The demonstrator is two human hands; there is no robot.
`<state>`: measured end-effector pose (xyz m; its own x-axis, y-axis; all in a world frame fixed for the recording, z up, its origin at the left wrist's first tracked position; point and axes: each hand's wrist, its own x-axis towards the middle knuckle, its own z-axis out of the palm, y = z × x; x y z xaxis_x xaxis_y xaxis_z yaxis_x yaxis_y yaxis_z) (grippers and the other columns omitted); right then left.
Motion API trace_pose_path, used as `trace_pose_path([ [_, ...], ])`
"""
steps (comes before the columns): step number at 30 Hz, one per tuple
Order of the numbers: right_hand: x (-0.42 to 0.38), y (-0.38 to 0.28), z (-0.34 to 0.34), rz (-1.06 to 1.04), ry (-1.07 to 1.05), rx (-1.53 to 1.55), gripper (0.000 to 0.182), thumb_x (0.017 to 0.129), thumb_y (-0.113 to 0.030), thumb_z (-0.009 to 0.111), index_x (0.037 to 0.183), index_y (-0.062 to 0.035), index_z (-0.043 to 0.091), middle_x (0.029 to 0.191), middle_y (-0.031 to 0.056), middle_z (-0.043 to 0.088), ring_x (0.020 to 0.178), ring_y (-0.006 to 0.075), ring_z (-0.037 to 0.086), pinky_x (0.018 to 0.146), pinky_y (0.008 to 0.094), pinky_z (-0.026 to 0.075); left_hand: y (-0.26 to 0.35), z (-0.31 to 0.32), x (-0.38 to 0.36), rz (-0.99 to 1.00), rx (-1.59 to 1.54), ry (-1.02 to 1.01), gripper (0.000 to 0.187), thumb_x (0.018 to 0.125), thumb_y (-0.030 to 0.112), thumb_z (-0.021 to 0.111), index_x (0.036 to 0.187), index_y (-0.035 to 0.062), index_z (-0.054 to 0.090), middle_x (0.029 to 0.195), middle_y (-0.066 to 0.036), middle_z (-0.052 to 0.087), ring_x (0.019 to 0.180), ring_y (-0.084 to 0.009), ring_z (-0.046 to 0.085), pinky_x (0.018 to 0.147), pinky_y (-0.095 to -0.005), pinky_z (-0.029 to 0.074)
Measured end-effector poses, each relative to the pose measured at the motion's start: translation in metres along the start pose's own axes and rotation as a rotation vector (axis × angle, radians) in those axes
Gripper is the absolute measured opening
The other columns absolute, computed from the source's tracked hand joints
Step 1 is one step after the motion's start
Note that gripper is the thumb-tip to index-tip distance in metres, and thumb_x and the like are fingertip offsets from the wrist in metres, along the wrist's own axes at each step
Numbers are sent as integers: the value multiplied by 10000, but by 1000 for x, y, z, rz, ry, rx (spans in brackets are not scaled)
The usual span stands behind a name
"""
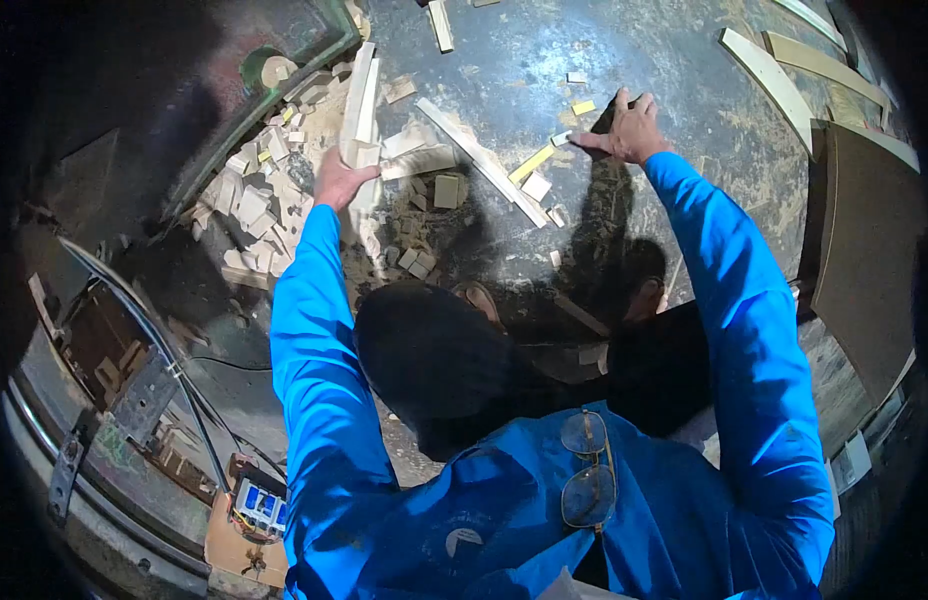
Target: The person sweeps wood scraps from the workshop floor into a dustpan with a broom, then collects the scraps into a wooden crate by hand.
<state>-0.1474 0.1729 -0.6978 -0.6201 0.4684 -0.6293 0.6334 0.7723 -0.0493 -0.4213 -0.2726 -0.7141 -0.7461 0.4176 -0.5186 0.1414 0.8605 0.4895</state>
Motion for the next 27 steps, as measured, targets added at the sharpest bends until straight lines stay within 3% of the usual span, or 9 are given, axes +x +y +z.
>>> trace_pose_path([
  [1,-3,-4,2,-7,127,117,1316,689,-887,674,1472,130,385,1440,490,354,1399,574,380,1107,536,427,17,-3,-8,-53,-279,-119,757,648,366,913,1232,-17,620,1121,-177,727,1000,-307,713,927,-392,552],
  [2,-5,-12,6,-15,130,124,1316,689,-887,674,1472,130,385,1440,490,354,1399,574,380,1107,536,427,33,-5,-18,-131,-253,-94,712,676,310,917,1227,-29,617,1121,-164,722,988,-242,706,924,-356,546],
  [5,-53,-66,6,-48,231,473,957,748,-761,744,1216,56,578,1129,274,577,1078,415,599,925,513,526,43,13,-22,-134,-358,-135,694,685,299,916,1213,-40,617,1116,-165,720,990,-238,700,916,-355,546],
  [10,-71,-121,48,-203,195,389,864,730,-561,849,1295,3,518,1242,266,534,1136,431,600,922,523,540,66,39,-33,-124,-346,-192,769,683,307,918,1294,-19,584,1153,-147,709,1007,-226,687,915,-350,537],
  [11,-68,-126,56,-203,209,435,765,748,-422,851,1296,-4,519,1232,281,537,1133,446,598,928,533,530,69,44,-32,-118,-341,-197,769,683,307,918,1294,-19,584,1153,-147,709,1007,-226,687,915,-350,537],
  [14,-57,-132,75,-18,262,731,689,767,-312,817,1302,1,514,1242,300,534,1118,457,603,920,526,531,82,52,-41,-44,-334,-231,734,724,285,902,1316,-6,582,1167,-133,709,1029,-218,687,921,-348,540],
  [19,-45,-135,66,143,200,1077,989,724,-385,844,1453,129,417,1282,336,613,1199,410,623,1015,440,501,96,50,-34,-122,-695,-315,616,839,250,837,1334,-5,573,1202,-113,699,1078,-202,679,962,-339,532],
  [24,-39,-142,67,245,264,1335,946,758,-437,839,1417,133,471,1268,295,645,1134,333,664,974,389,517,105,36,-26,-239,-657,-464,650,884,313,790,1394,-6,545,1303,-108,652,1164,-185,635,1019,-374,498],
  [27,-47,-137,53,329,161,1341,865,753,-438,817,1356,110,526,1262,341,640,1202,421,636,1034,438,485,108,35,-27,-263,-600,-597,678,879,360,787,1424,44,538,1386,-74,603,1253,-165,558,1031,-390,444],
])
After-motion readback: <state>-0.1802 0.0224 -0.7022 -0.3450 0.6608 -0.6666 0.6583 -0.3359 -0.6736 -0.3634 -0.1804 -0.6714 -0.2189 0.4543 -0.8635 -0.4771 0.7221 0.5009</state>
